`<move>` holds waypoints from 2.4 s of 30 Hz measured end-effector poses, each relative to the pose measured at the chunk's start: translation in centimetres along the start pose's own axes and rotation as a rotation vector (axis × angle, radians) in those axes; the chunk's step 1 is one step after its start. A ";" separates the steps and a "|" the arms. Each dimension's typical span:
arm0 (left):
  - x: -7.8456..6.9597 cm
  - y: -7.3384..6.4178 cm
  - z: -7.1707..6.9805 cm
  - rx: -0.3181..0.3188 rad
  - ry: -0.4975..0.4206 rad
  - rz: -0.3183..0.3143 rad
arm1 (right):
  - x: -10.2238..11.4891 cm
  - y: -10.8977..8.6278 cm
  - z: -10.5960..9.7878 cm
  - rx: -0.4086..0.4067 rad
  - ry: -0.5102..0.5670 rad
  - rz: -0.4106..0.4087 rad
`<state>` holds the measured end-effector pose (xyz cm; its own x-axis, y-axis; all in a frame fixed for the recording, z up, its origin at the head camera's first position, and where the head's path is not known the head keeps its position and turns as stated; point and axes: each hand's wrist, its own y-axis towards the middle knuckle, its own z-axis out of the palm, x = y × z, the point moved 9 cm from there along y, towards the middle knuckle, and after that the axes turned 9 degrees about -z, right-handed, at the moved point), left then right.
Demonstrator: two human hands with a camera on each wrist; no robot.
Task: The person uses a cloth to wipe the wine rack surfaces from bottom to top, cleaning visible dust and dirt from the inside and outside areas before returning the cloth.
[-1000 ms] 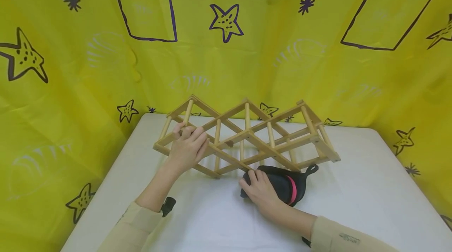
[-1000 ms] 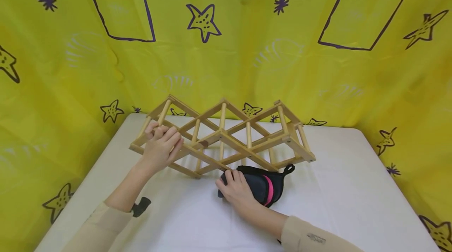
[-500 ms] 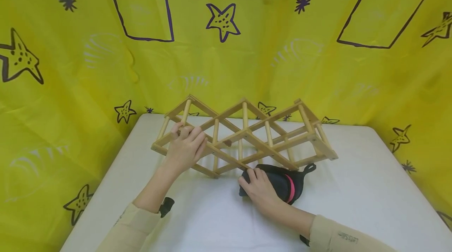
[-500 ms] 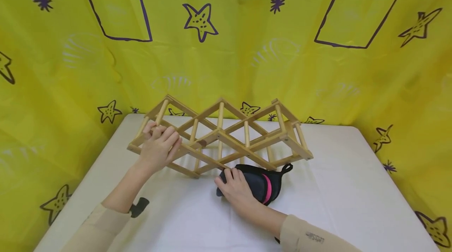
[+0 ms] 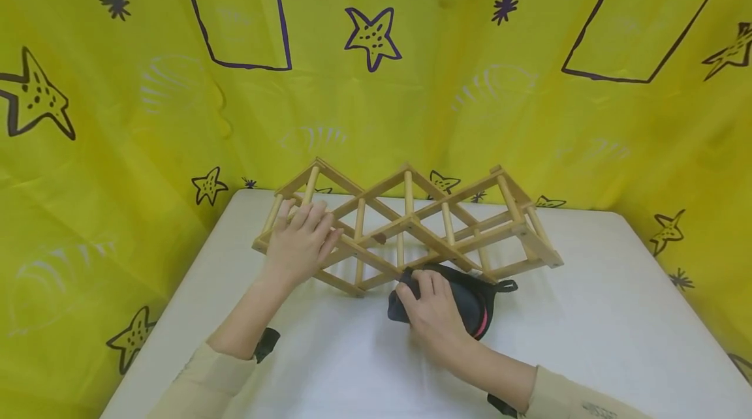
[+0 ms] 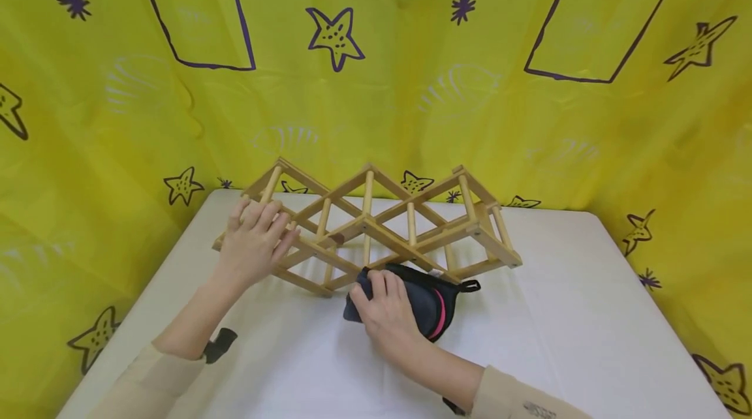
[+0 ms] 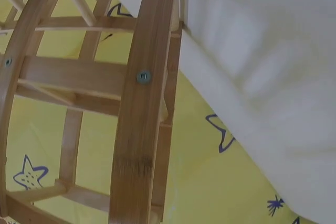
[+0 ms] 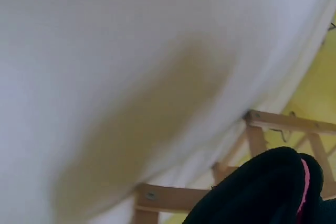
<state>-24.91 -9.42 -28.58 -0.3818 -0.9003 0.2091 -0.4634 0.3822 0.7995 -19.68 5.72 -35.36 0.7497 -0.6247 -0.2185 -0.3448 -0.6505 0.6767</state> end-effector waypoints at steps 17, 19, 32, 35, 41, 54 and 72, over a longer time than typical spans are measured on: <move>0.7 -0.3 1.1 0.095 -0.033 0.005 | -0.3 2.6 -3.1 -0.027 -0.004 0.123; 0.8 -0.4 1.1 0.096 -0.035 0.007 | -0.4 2.2 -3.2 0.000 -0.003 0.137; 0.5 -0.4 1.0 0.076 -0.052 0.005 | 0.2 1.3 -5.3 -0.046 0.011 0.109; 0.1 -0.5 0.9 0.075 -0.040 0.011 | 0.4 2.4 -5.4 -0.072 0.022 0.101; -0.1 -0.5 0.6 0.061 -0.030 -0.002 | 0.8 5.2 -4.8 -0.134 0.030 0.083; 0.1 -0.5 0.5 0.010 -0.091 -0.012 | 0.5 8.4 -0.3 0.030 -0.011 0.098; 0.2 -0.6 0.7 0.014 -0.188 0.033 | 1.2 9.0 1.2 -0.008 -0.218 0.008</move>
<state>-25.25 -9.65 -29.42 -0.5387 -0.8331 0.1251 -0.4586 0.4145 0.7860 -22.55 -1.44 -30.38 0.6065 -0.7090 -0.3599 -0.3448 -0.6424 0.6845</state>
